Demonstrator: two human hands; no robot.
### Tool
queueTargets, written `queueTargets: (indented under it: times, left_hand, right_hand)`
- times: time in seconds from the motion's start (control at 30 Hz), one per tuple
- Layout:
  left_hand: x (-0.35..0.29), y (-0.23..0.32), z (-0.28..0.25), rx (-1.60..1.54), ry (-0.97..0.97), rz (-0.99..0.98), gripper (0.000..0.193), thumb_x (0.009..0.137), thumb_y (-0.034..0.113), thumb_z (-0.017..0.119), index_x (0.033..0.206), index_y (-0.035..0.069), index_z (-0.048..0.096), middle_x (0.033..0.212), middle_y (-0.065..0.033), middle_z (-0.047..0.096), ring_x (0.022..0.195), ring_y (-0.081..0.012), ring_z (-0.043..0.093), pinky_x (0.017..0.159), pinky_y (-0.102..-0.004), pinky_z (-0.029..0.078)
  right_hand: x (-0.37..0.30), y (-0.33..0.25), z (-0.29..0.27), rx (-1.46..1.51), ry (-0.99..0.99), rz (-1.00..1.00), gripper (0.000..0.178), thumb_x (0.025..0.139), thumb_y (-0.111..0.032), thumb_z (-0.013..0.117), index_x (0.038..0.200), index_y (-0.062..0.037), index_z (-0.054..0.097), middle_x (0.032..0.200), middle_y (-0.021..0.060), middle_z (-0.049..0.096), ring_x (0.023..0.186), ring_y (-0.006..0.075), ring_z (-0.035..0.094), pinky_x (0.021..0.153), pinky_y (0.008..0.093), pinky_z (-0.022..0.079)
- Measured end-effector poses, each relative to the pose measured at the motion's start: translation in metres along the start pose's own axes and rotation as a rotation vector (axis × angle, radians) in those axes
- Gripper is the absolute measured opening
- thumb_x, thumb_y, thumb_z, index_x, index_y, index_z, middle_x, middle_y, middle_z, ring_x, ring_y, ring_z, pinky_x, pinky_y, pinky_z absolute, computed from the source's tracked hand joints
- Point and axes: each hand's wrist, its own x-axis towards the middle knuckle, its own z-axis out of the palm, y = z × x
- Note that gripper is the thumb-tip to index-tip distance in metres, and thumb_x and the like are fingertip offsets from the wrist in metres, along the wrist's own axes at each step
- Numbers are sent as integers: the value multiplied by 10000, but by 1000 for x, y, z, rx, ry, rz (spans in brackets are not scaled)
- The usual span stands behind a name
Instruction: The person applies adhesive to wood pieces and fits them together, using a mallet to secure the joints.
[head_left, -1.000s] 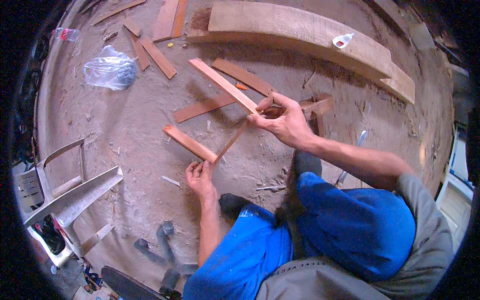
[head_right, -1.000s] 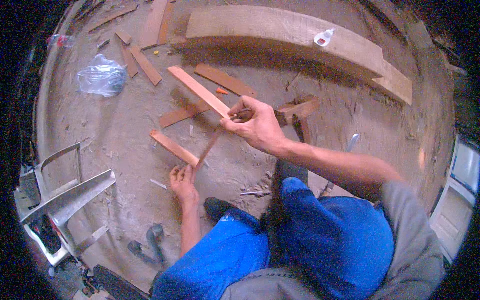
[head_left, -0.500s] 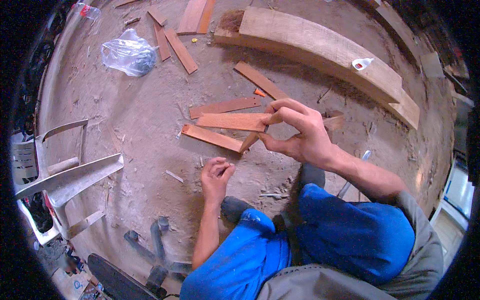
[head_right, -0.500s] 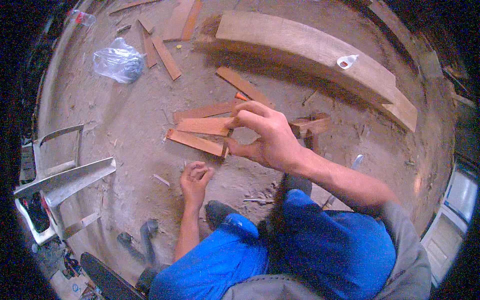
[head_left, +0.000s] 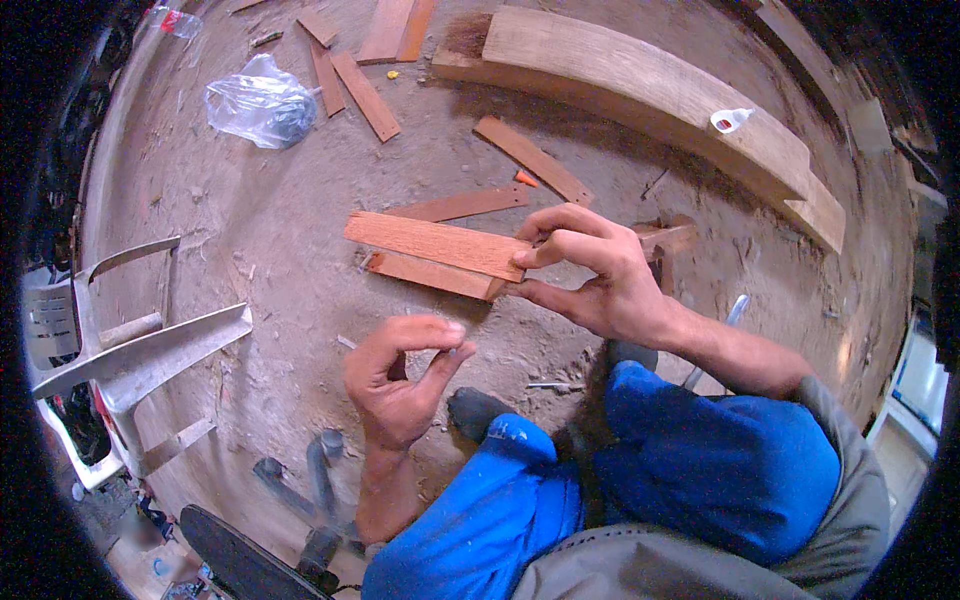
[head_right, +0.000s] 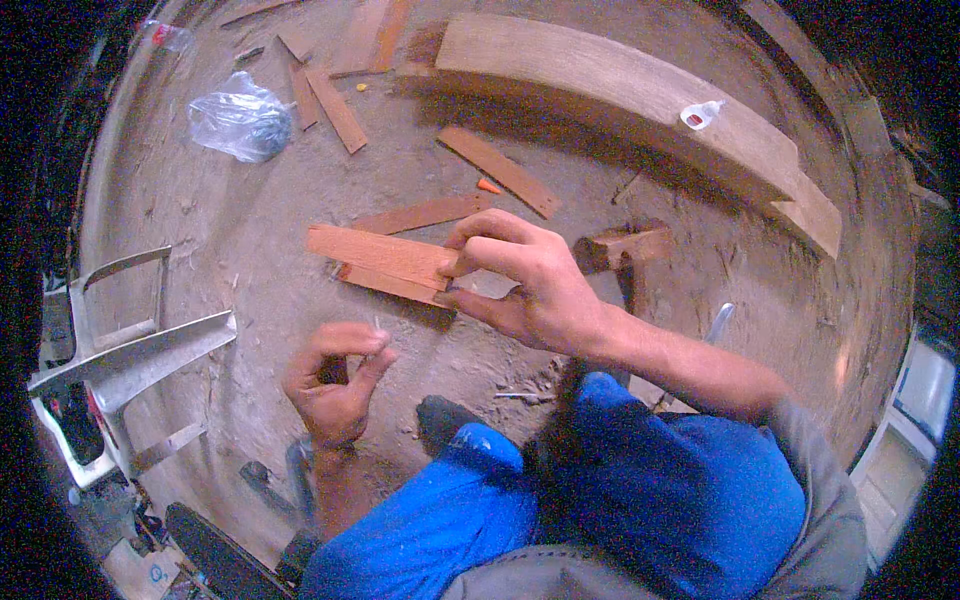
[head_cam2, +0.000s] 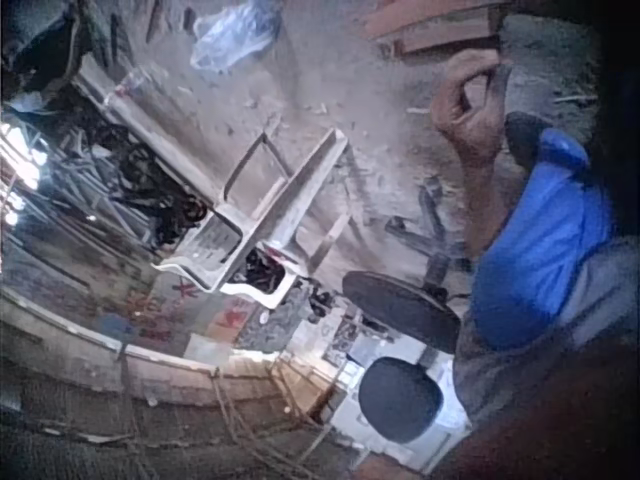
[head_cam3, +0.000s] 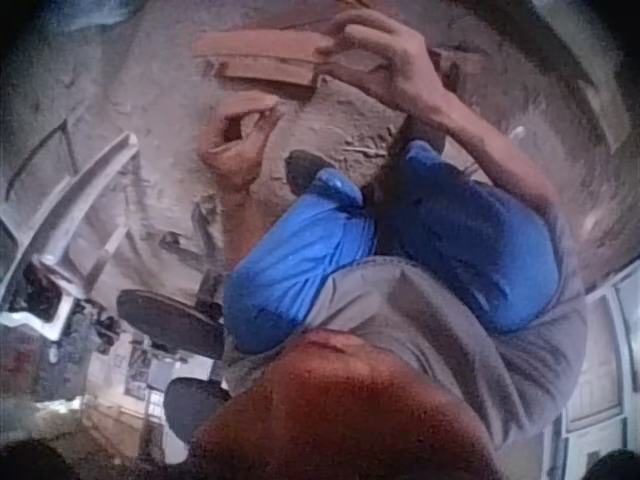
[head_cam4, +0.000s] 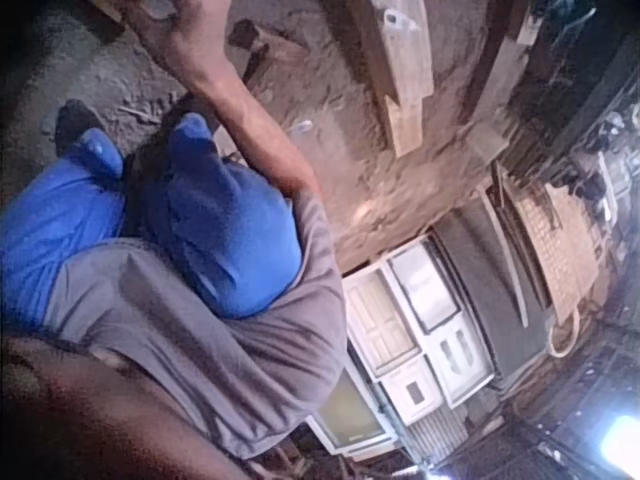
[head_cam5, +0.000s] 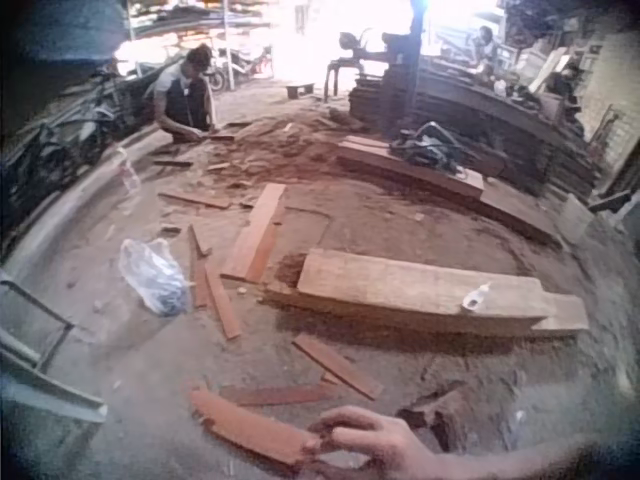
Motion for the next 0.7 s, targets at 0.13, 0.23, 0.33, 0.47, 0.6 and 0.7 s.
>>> queueTargets:
  times: [0.13, 0.23, 0.33, 0.47, 0.6, 0.7]
  left_hand:
    - [30, 13, 8, 98, -48, 122, 217, 748, -86, 830, 892, 15, 703, 940, -132, 738, 873, -206, 710, 792, -327, 563]
    - [36, 11, 9, 57, -32, 110, 208, 766, -68, 831, 901, 8, 691, 929, -123, 739, 879, -192, 708, 792, -319, 564]
    - [28, 6, 7, -101, -3, -82, 201, 792, -45, 827, 918, -3, 677, 925, -113, 737, 880, -172, 706, 789, -298, 567]
    - [21, 2, 7, -132, 11, -200, 189, 819, -28, 816, 936, -10, 669, 932, -105, 732, 860, -146, 698, 779, -272, 567]
    - [21, 0, 9, -102, -21, -81, 188, 829, -12, 817, 944, -8, 669, 933, -103, 732, 850, -142, 694, 771, -266, 567]
    - [21, -1, 11, -86, -14, -87, 187, 829, -4, 821, 942, 0, 672, 935, -101, 732, 854, -141, 693, 774, -267, 569]
  right_hand:
    - [-1, -4, 4, 35, 8, 27, 247, 716, -24, 840, 917, -50, 699, 1068, 124, 655, 986, 297, 683, 824, 387, 564]
    - [-4, -5, 4, 71, -3, 57, 285, 710, -24, 873, 946, -43, 714, 1091, 113, 664, 1019, 260, 683, 856, 368, 560]
    - [-6, -7, 4, 105, -22, 67, 280, 709, -25, 876, 936, -43, 713, 1098, 115, 663, 1018, 260, 682, 856, 368, 561]
    - [-10, -5, 9, 133, 26, 46, 252, 727, -46, 861, 916, -38, 695, 1083, 130, 654, 1003, 287, 680, 838, 379, 562]
    - [-12, -3, 13, 136, 59, 8, 236, 744, -74, 846, 897, -31, 671, 1061, 141, 643, 980, 308, 678, 819, 384, 560]
    - [-14, -3, 17, 167, 68, -6, 229, 750, -73, 842, 889, -28, 665, 1061, 140, 634, 969, 301, 676, 810, 379, 559]
